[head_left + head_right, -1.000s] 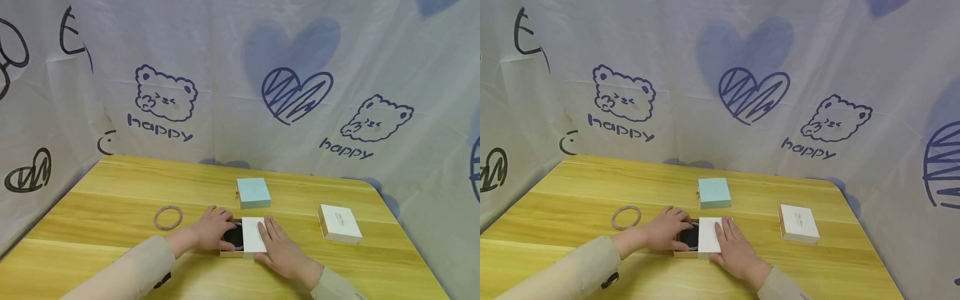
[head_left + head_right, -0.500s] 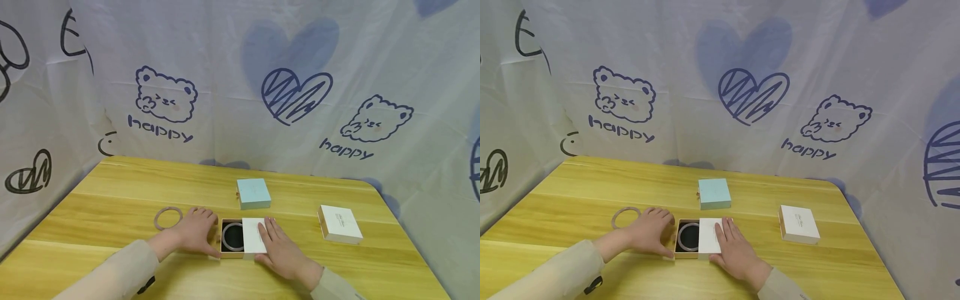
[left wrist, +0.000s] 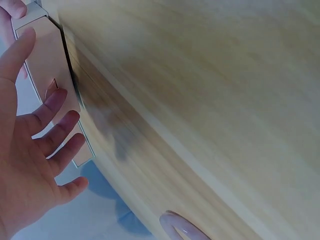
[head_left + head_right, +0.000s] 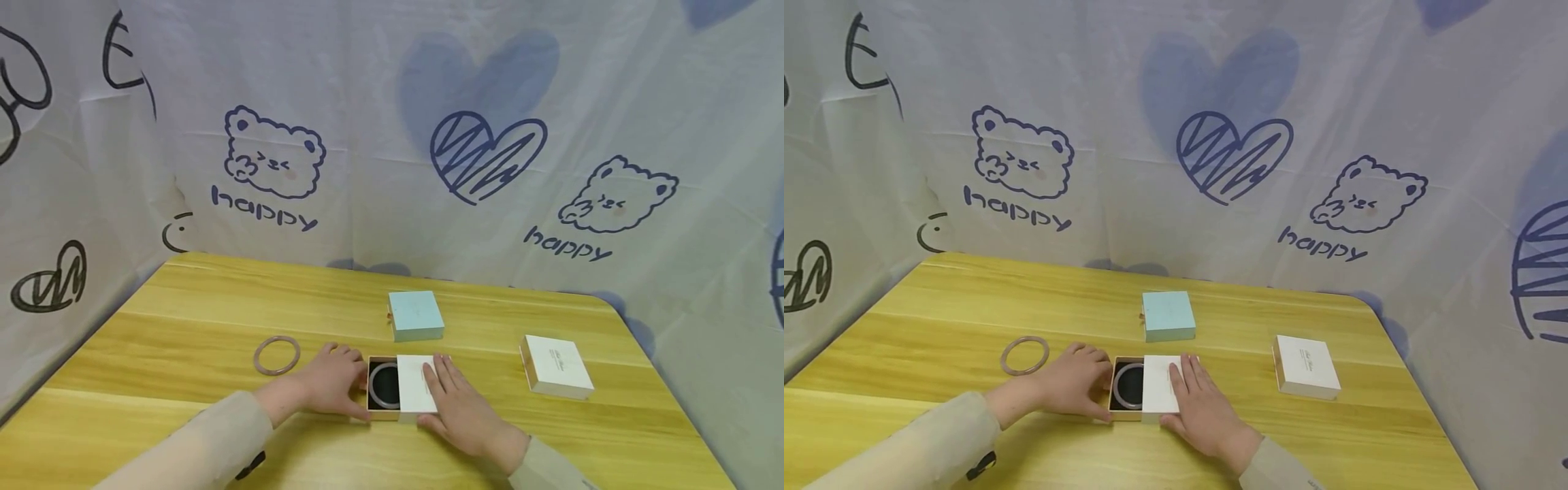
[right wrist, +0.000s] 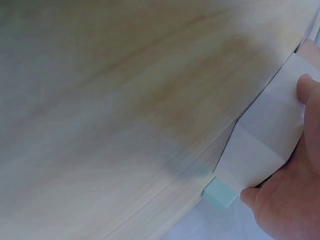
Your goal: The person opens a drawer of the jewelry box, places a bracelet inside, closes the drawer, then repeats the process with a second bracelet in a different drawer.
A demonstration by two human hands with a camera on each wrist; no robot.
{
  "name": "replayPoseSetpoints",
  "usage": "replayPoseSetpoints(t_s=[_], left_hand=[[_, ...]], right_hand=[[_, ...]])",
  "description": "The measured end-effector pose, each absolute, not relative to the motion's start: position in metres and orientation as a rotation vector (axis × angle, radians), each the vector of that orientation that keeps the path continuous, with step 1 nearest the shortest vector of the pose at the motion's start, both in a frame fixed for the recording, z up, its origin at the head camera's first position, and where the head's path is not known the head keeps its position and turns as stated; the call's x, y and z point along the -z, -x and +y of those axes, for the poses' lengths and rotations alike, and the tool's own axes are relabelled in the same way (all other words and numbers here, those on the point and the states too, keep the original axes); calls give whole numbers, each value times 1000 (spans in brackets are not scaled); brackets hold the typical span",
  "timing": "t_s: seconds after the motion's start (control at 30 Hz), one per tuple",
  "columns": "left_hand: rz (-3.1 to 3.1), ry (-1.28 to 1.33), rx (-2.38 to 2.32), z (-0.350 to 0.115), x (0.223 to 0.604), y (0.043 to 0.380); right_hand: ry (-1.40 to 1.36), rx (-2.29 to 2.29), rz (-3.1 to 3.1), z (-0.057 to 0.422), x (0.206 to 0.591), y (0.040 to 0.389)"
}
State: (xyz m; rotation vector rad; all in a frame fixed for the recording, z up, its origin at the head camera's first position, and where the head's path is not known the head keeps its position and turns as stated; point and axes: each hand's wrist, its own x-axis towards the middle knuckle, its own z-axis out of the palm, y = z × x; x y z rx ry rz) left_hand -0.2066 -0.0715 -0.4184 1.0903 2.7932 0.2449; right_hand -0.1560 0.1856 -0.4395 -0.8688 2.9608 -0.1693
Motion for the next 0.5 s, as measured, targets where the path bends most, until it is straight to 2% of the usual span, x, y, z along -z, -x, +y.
replayPoseSetpoints(t_s=[0.5], left_hand=[[2804, -1092, -224, -56, 421, 206]], right_hand=[[875, 173, 2969, 185, 438, 155]])
